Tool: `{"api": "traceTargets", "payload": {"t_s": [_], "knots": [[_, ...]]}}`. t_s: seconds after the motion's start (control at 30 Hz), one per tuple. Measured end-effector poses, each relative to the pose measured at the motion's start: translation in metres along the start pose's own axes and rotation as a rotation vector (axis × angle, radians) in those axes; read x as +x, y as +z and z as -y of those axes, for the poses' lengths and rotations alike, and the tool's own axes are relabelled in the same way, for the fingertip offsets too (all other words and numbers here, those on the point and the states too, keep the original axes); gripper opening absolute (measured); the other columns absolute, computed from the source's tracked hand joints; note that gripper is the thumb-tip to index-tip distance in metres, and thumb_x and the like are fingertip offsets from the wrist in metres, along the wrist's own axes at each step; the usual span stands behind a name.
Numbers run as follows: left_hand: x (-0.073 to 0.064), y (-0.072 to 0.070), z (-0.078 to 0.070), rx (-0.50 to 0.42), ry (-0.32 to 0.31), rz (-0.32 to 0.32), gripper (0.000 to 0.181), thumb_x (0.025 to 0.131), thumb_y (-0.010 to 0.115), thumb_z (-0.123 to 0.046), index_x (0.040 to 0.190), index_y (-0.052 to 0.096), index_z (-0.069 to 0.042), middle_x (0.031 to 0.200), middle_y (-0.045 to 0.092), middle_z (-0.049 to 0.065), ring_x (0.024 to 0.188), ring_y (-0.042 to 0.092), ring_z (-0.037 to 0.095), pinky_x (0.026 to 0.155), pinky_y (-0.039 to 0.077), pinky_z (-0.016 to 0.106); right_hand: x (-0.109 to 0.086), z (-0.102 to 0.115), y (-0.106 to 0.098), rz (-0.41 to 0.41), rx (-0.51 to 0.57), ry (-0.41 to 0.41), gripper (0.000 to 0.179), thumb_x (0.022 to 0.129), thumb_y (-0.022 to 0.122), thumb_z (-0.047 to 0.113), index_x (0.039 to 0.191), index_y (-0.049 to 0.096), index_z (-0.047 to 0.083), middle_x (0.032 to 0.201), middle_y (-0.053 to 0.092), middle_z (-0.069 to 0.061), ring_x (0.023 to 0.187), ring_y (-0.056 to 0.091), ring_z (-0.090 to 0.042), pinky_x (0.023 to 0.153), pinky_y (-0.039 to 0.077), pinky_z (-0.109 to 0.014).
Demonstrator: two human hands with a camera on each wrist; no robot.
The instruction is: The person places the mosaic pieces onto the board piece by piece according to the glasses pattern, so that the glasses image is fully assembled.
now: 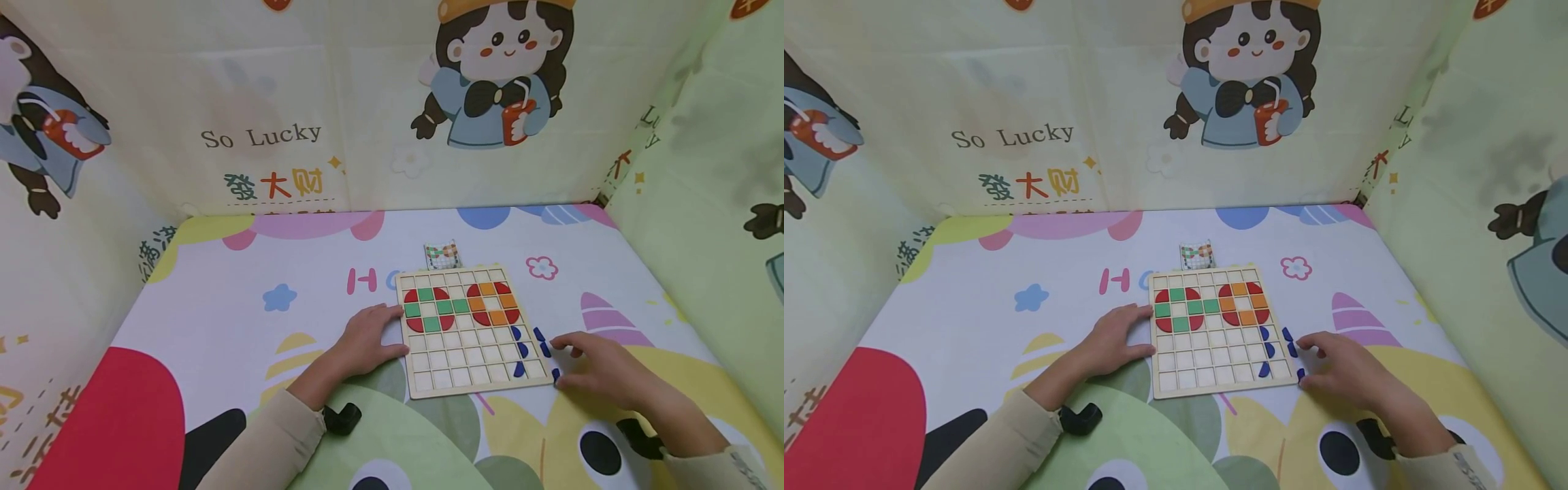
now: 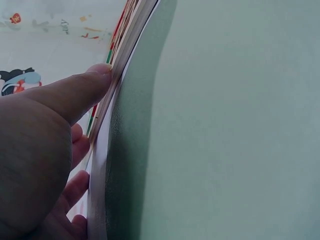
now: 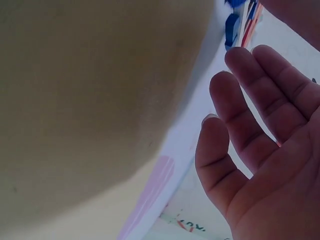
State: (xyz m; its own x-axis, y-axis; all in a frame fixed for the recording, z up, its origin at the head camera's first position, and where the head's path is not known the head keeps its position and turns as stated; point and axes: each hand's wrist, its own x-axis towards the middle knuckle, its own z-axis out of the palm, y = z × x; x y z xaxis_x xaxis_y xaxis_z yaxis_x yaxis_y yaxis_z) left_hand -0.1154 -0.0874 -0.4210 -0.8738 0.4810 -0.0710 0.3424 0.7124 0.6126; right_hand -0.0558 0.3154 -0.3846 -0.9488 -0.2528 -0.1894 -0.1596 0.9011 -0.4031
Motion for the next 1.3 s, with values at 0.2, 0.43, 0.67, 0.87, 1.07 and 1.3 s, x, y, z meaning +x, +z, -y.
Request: {"api": "traceTargets", "payload": {"t_s": [0.2,0.43,0.67,0.87,1.07,1.3], "knots": [[0.0007,0.0002,0.0005,-0.009,-0.001,0.000,0.071,0.089,0.076,-0.036,0.148,0.047,-0.010,0.148,0.048,0.008,0.142,0.034,0.033,0.114,0.027,0.055,0.0039,0.0006,0.0012,-0.016,-0.025,0.007,0.057,0.072,0.090,0.026,0.119,0.066,0.003,0.111,0.067,-0.012,0.094,0.060,-0.031,0.077,0.054,-0.048],[0.0003,0.0000,0.0007,-0.003,-0.001,-0.002,0.070,0.089,0.076,-0.036,0.148,0.047,-0.010,0.148,0.048,0.009,0.141,0.034,0.033,0.113,0.027,0.056,0.0051,0.0004,0.0012,-0.047,-0.037,-0.002,0.038,0.075,0.087,0.020,0.107,0.071,0.006,0.098,0.068,-0.002,0.088,0.059,-0.025,0.076,0.053,-0.045],[0.0001,0.0002,0.0009,-0.002,0.003,-0.005,0.071,0.089,0.076,-0.036,0.148,0.047,-0.010,0.148,0.048,0.009,0.141,0.035,0.033,0.113,0.028,0.056,0.0063,-0.0001,0.0025,-0.056,-0.060,-0.025,0.020,0.080,0.081,0.014,0.098,0.074,0.010,0.089,0.067,0.003,0.081,0.057,-0.021,0.075,0.051,-0.044],[-0.0002,0.0005,0.0009,-0.006,0.008,-0.008,0.070,0.089,0.076,-0.035,0.147,0.048,-0.010,0.147,0.048,0.009,0.140,0.035,0.034,0.113,0.028,0.056,0.0079,0.0000,0.0032,-0.058,-0.077,-0.023,0.018,0.081,0.079,0.012,0.098,0.073,0.009,0.089,0.068,0.001,0.080,0.059,-0.022,0.075,0.052,-0.046],[-0.0008,0.0012,0.0018,-0.001,0.022,-0.014,0.069,0.089,0.076,-0.035,0.147,0.048,-0.009,0.147,0.049,0.010,0.140,0.036,0.034,0.113,0.028,0.055,0.0072,-0.0008,0.0037,-0.073,-0.067,-0.027,0.021,0.082,0.080,0.011,0.101,0.073,0.009,0.092,0.069,0.000,0.082,0.059,-0.022,0.074,0.052,-0.045],[-0.0011,0.0011,0.0014,-0.009,0.024,-0.020,0.069,0.089,0.076,-0.035,0.147,0.048,-0.009,0.147,0.049,0.009,0.141,0.035,0.034,0.113,0.026,0.055,0.0067,-0.0029,0.0045,-0.083,-0.074,-0.043,0.022,0.081,0.082,0.013,0.101,0.074,0.010,0.092,0.069,0.002,0.081,0.058,-0.021,0.074,0.052,-0.044]]}}
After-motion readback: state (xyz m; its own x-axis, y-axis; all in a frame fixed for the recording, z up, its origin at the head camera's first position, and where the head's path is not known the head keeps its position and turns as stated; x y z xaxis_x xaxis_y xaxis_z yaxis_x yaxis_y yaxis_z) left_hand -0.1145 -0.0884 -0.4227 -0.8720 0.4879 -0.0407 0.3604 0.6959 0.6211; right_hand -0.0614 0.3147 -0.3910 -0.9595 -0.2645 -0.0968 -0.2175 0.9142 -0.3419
